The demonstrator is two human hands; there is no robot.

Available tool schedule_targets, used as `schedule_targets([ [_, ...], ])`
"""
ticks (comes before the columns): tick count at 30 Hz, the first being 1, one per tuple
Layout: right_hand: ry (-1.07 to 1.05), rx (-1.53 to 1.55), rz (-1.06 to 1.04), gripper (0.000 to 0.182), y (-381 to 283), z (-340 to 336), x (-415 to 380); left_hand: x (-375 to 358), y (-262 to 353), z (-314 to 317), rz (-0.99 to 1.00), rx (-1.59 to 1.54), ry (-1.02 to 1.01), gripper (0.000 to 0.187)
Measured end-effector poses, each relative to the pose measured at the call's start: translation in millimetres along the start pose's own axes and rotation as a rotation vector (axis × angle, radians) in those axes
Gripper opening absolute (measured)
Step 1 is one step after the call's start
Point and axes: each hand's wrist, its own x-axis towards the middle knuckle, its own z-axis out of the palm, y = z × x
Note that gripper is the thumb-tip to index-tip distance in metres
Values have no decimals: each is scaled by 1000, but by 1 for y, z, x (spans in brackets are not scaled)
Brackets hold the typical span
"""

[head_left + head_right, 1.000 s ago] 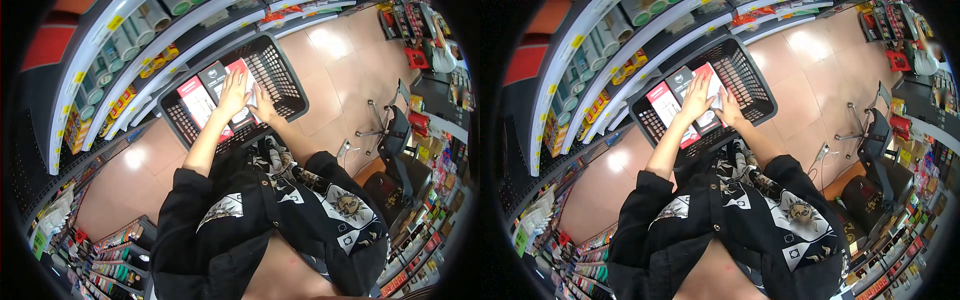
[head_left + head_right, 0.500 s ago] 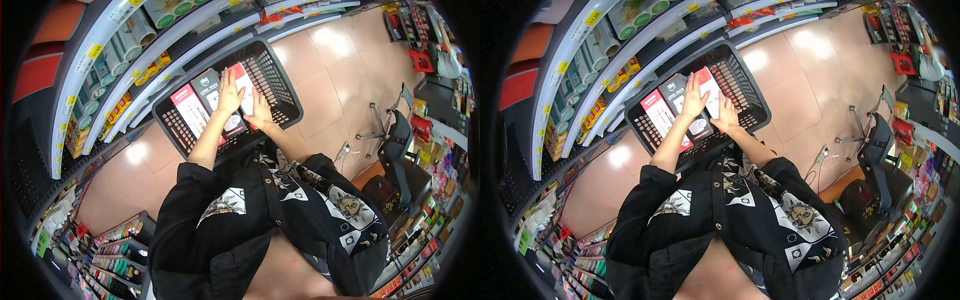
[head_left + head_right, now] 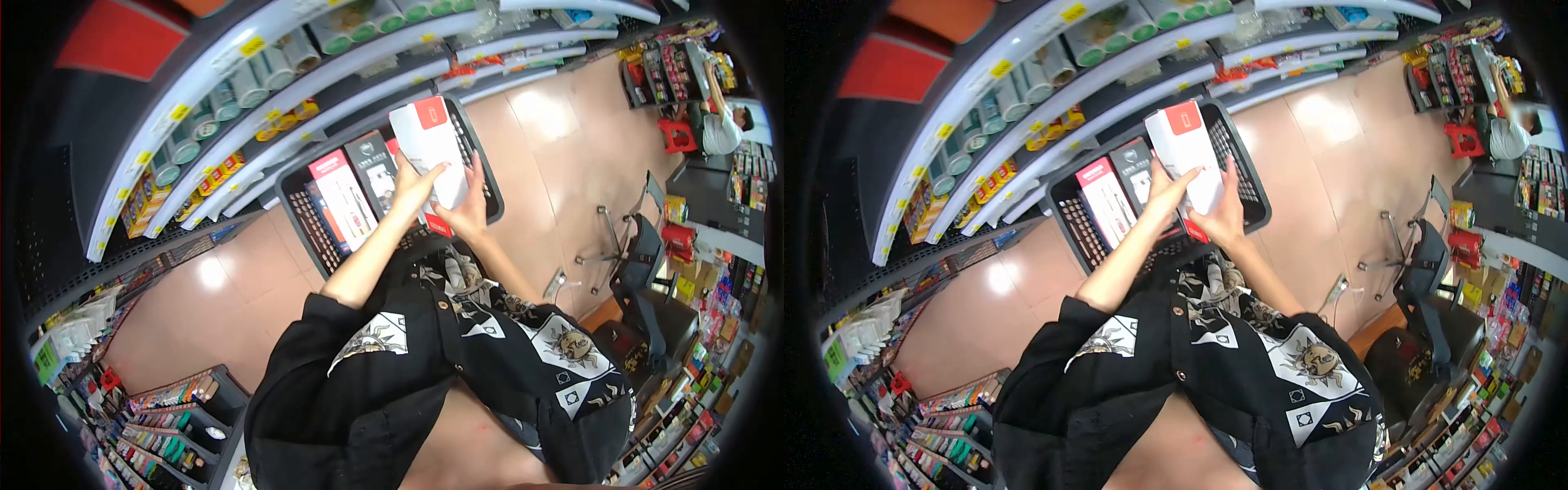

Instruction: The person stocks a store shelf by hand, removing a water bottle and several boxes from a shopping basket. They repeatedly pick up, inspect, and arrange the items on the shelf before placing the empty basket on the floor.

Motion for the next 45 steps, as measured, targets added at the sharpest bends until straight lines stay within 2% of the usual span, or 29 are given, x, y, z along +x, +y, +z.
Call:
schedule_targets([
  [1,13,20,-68,115,-8,1,-2,-12,18,-4,37,-21,-9,86],
  [3,42,-198,-333,112,-28,2,-6,-35,51,-14,200,-42,11,85],
  [4,-27,109,-248,114,-38,8,-10,-48,65,-24,315,-36,44,85],
  [5,-22,-62,-399,117,-45,12,-13,-64,84,-37,380,67,69,88],
  [6,3,83,-388,120,-67,20,-21,-80,105,-50,440,167,88,92],
  [10,-103,129,-603,126,-145,52,-27,-140,188,-104,689,267,96,97],
  [11,-160,280,-636,126,-162,68,-25,-145,198,-121,782,289,138,99],
  [12,-125,291,-739,121,-186,85,-23,-149,209,-140,870,313,182,101],
  [13,-90,279,-854,116,-203,103,-15,-157,224,-157,916,214,144,100],
  [14,-54,266,-965,111,-219,118,-6,-154,232,-181,1074,346,198,97],
  [15,-108,215,-947,101,-229,128,4,-150,243,-201,1088,353,197,97],
  [16,-65,173,-962,93,-260,141,9,-139,251,-230,1156,510,165,94],
  [18,-212,276,-888,90,-279,180,33,-113,269,-284,1282,828,90,88],
  [19,-197,383,-978,85,-301,195,42,-98,281,-314,1286,908,191,87],
  [20,-225,270,-909,81,-362,183,28,-86,295,-332,1289,985,295,87],
  [21,49,90,-1232,81,-374,202,42,-100,326,-327,1289,819,237,89],
  [22,201,57,-1292,85,-382,220,60,-116,356,-316,1278,653,180,91],
  [23,217,104,-1244,87,-390,243,77,-106,367,-325,1261,630,196,98],
  [24,230,154,-1193,88,-401,256,82,-96,377,-333,1356,676,261,101],
  [25,232,161,-1194,88,-405,264,82,-88,385,-340,1371,681,261,101],
  [27,166,346,-956,91,-425,267,79,-82,396,-350,1392,687,265,102],
  [29,172,310,-962,91,-436,270,87,-76,406,-354,1171,551,180,101],
  [37,183,106,-753,93,-463,294,137,-9,449,-379,1085,487,88,97],
  [39,133,11,-622,93,-474,297,152,17,463,-388,948,331,8,98],
  [42,176,66,-701,93,-478,313,186,61,483,-401,873,257,-86,98],
  [45,154,90,-624,91,-489,321,210,80,499,-403,777,262,-99,93],
])
